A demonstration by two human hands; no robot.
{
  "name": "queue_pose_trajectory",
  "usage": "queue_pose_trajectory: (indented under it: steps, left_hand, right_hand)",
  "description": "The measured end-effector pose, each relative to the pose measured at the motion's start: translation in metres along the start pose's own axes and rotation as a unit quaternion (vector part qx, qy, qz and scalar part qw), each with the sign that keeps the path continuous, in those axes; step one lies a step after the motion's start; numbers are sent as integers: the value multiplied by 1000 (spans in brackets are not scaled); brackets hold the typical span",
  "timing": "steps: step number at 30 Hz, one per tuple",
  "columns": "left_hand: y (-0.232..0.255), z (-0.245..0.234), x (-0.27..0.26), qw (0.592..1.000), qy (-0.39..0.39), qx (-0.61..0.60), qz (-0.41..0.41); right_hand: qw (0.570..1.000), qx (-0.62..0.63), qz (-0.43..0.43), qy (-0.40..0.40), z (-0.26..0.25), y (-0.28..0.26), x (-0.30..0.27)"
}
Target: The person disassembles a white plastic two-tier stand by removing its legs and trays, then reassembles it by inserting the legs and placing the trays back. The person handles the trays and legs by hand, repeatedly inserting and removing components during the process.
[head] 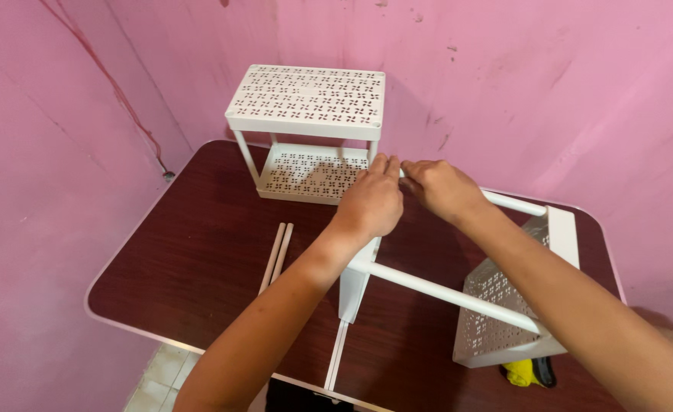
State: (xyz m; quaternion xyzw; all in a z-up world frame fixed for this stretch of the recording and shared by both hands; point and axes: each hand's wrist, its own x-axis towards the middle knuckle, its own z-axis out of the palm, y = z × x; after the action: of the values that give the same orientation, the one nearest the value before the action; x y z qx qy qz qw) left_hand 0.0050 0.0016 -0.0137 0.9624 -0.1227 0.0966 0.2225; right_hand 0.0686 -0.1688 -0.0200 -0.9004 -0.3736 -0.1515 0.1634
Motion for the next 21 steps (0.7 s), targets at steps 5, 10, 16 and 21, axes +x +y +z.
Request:
queue_pose_trajectory:
  steps: [5, 10, 16, 21]
  left_hand:
    - [-5, 0, 1, 999, 29, -6, 29]
    - [-18, 12, -4, 998, 33, -42, 38]
    - [-27, 20, -5, 992, 90, -7, 93]
    - [-22, 17, -9, 996, 60, -21, 58]
  right_hand:
    - [996, -62, -42, 50, 3, -1, -6]
    - [997, -63, 37, -20, -4, -16, -4]
    - [988, -11, 101, -116, -16, -22, 2]
    - [988, 77, 82, -103, -18, -18, 4]
